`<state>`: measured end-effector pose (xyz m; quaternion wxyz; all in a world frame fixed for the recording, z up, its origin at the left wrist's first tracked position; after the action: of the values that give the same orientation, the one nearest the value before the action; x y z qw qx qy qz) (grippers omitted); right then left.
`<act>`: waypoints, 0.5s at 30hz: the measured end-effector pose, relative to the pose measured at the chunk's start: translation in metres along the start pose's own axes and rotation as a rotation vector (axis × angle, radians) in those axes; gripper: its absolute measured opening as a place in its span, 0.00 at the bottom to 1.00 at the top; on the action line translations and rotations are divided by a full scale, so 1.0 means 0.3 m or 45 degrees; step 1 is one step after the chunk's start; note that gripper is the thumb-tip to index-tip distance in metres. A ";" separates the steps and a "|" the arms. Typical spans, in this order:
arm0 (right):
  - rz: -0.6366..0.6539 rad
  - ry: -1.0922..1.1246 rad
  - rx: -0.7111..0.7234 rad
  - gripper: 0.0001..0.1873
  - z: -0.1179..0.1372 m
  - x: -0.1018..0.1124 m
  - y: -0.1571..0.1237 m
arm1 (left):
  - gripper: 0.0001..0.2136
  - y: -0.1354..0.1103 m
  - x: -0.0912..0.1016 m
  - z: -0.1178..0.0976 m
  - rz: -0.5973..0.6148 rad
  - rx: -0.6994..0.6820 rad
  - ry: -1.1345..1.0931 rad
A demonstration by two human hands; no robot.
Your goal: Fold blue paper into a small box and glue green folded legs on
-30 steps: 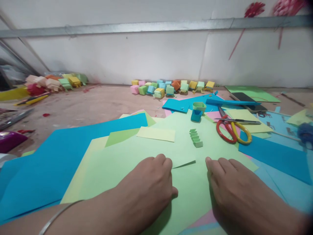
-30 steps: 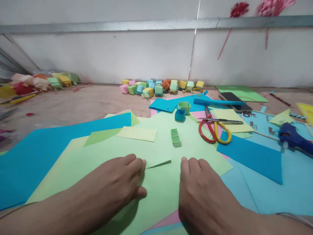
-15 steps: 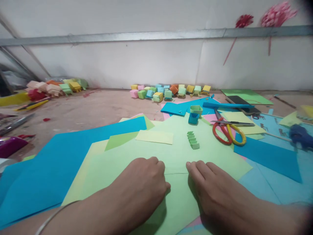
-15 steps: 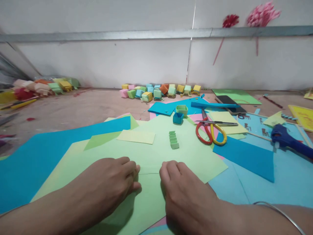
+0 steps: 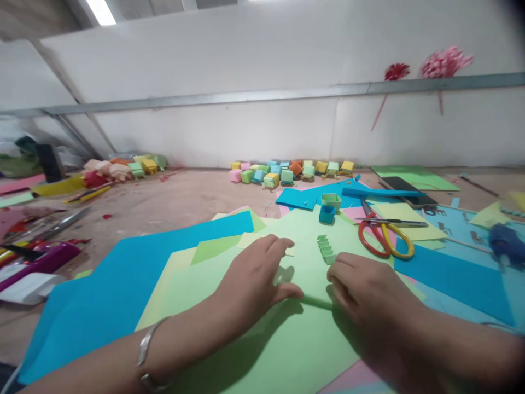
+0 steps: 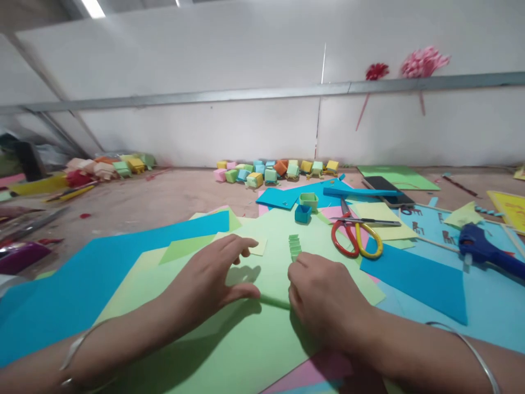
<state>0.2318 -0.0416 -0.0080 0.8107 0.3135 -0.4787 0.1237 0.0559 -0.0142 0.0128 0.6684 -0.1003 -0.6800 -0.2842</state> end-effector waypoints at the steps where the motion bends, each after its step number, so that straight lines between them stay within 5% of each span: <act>1: 0.036 0.129 -0.086 0.11 -0.021 0.001 0.012 | 0.28 0.008 -0.010 0.007 0.054 0.028 -0.129; 6: 0.174 0.404 -0.216 0.11 -0.039 0.006 0.036 | 0.08 0.035 -0.034 0.000 0.287 -0.077 -0.367; 12: 0.377 0.189 0.010 0.05 0.024 -0.027 -0.012 | 0.21 0.012 -0.018 -0.034 0.291 -0.399 -0.297; 15: 0.332 0.136 0.032 0.09 0.018 -0.045 -0.010 | 0.12 -0.001 -0.033 -0.042 0.299 -0.495 -0.261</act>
<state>0.2226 -0.0462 -0.0188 0.8081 0.2519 -0.4700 0.2505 0.0672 -0.0185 0.0024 0.5924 -0.3339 -0.6605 -0.3184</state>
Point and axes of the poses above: each hand's wrist, its own y-axis towards the middle knuckle, its own x-axis out of the back of the hand, z = x × y, the point moved 4 cm from there along y, towards the middle knuckle, and after that the axes turned 15 degrees about y, right-handed, at the moved point
